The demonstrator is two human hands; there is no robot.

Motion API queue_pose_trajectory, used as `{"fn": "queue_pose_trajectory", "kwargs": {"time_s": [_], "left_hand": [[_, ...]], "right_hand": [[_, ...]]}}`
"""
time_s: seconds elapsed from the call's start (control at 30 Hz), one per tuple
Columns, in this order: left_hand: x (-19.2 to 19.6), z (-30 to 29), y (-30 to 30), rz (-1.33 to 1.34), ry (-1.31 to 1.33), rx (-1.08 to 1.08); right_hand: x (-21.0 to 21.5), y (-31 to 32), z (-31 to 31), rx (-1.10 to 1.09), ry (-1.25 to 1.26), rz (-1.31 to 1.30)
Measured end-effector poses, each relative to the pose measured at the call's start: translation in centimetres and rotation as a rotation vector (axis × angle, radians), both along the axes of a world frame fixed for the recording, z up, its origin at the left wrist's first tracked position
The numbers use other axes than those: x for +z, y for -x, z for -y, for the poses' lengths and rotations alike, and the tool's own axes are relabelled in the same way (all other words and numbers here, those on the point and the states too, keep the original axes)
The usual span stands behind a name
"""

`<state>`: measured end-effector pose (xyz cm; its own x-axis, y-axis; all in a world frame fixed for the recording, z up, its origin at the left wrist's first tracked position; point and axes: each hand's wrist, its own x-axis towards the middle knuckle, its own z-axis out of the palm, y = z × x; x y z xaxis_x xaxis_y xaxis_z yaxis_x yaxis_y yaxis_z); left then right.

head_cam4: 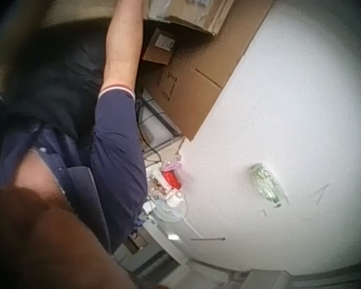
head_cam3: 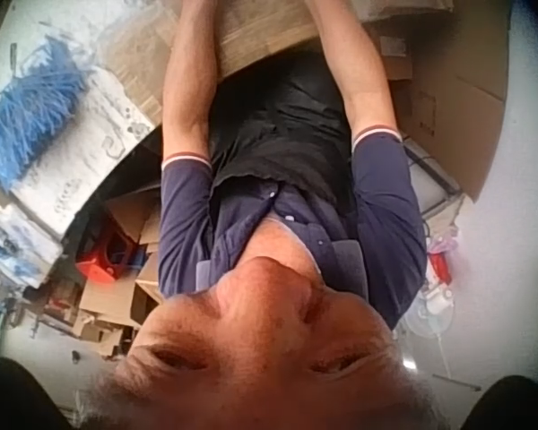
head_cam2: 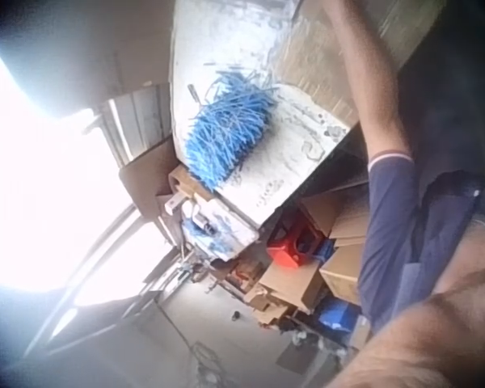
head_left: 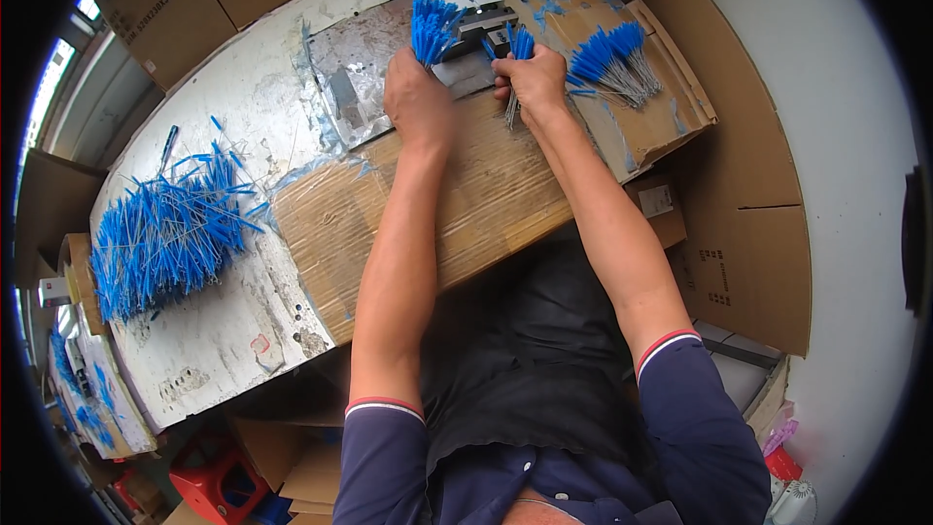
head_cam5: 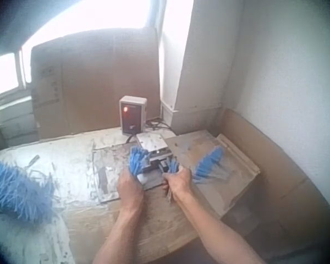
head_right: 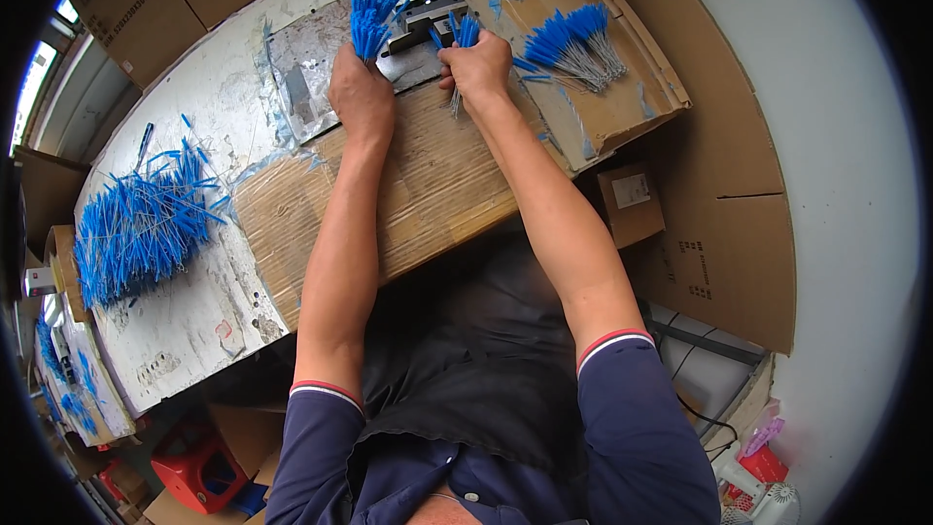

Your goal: The recorder uses a press machine to process blue feather brushes and then bundles them into cardboard boxes.

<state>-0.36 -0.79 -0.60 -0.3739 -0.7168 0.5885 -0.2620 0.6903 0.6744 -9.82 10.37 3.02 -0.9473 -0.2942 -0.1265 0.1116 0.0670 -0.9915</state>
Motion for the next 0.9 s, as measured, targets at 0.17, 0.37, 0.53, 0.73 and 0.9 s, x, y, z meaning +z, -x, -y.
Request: {"fn": "queue_pose_trajectory", "kwargs": {"time_s": [0.17, 0.37, 0.53, 0.73, 0.9], "left_hand": [[0.0, 0.0, -0.1, -0.027, -0.009, 0.002], [0.1, -0.1, -0.1, -0.031, -0.008, -0.003], [0.3, -0.4, 0.0, -0.013, -0.012, -0.02], [0.4, -0.7, 0.0, 0.037, 0.024, -0.113], [0.2, -0.5, 0.2, 0.062, 0.034, -0.137]], "right_hand": [[-0.2, -0.6, 0.0, -0.047, 0.035, -0.036], [0.2, -0.8, 0.2, -0.064, 0.04, -0.032], [0.3, -0.8, 0.5, -0.087, 0.037, -0.026], [0.2, -0.4, -0.2, -0.035, 0.161, 0.093], [-0.3, -0.3, -1.5, 0.054, 0.338, 0.17]]}}
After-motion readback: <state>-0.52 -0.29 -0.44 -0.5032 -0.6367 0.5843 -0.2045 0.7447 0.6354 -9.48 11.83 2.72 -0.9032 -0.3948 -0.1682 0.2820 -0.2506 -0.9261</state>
